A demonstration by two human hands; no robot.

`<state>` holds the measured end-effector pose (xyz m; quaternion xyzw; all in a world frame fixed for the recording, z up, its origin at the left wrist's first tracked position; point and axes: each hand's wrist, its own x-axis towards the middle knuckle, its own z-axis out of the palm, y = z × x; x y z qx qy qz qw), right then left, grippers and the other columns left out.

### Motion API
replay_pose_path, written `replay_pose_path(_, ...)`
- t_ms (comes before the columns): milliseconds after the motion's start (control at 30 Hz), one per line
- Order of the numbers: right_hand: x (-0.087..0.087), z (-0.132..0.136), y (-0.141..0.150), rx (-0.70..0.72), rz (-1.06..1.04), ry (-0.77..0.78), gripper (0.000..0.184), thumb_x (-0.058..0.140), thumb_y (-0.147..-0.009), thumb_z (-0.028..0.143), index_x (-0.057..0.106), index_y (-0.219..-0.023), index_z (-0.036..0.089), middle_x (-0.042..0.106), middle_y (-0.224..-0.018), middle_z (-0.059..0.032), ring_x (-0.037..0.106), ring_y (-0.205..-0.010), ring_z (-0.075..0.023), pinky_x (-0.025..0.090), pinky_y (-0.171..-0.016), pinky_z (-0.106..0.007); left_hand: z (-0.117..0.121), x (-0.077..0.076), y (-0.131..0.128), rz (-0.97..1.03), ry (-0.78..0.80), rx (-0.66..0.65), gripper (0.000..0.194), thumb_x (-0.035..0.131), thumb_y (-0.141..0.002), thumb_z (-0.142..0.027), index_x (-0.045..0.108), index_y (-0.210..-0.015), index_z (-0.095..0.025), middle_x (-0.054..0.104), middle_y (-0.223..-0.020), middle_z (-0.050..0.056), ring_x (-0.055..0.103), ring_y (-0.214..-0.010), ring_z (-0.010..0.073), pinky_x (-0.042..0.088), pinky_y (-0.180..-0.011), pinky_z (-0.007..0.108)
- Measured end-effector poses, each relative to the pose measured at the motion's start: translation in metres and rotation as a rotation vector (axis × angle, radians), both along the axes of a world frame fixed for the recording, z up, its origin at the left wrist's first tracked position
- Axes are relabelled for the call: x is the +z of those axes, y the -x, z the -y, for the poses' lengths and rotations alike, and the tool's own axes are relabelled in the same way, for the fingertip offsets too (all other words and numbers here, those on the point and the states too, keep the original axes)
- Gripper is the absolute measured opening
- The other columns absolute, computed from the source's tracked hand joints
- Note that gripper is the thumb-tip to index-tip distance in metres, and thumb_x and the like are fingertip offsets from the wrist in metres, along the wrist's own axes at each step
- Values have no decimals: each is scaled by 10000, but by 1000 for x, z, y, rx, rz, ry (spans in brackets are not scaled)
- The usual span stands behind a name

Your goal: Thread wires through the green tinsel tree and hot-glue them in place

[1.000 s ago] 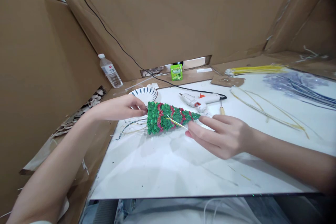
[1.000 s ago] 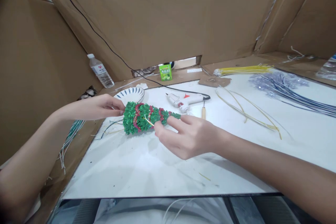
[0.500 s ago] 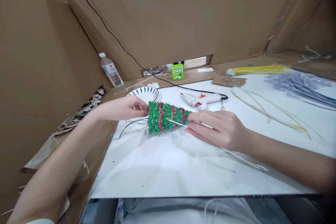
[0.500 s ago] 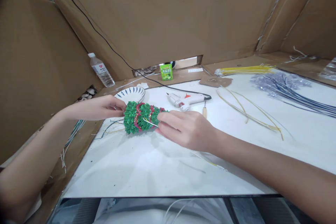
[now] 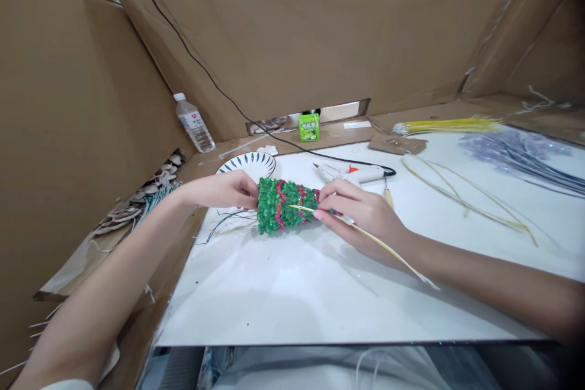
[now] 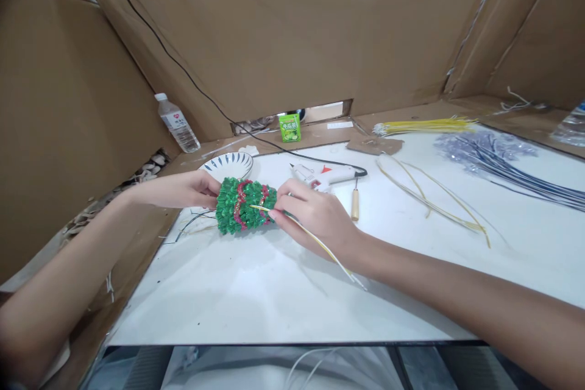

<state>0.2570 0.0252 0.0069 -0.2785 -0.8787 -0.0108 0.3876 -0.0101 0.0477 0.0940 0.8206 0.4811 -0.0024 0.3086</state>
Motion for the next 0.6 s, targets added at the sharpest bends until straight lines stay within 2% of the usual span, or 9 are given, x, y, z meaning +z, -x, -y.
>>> replay_pose_path(167,1,-1,10,2,24,64,197,449,-893,280,605,-827,179,567,-943,-20,524,-733,-78,419,-659,-225,-4,-8,-1,5,142,-50,162,515,-738,-246,554,-618,-145,302,-562,-33,252,-531,83,222,-475,228)
replay_pose_path(300,3,-3,18,21,20,72,187,444,-891,276,595,-836,180,559,-942,-18,517,-734,-77,407,-668,-223,-8,-14,0,51,183,-17,173,529,-723,-249,498,-582,-155,287,-542,-36,248,-510,82,206,-457,231)
replay_pose_path(400,4,-4,22,19,29,97,181,444,-889,280,594,-848,187,553,-946,-7,520,-757,-75,400,-688,-220,-10,-15,2,39,155,57,163,568,-702,-285,536,-612,-152,309,-542,-38,259,-503,78,212,-452,226)
replay_pose_path(500,7,-5,25,0,22,158,182,451,-884,289,589,-819,190,545,-930,4,514,-755,-71,383,-678,-218,-9,-14,3,18,54,149,157,618,-662,-296,590,-671,-142,351,-561,-36,276,-516,75,223,-456,220)
replay_pose_path(600,10,-6,28,-15,17,199,201,456,-880,309,576,-777,185,532,-915,9,502,-741,-69,360,-655,-221,-8,-14,0,75,67,174,160,635,-641,-264,631,-731,-133,374,-583,-34,278,-528,67,225,-461,212)
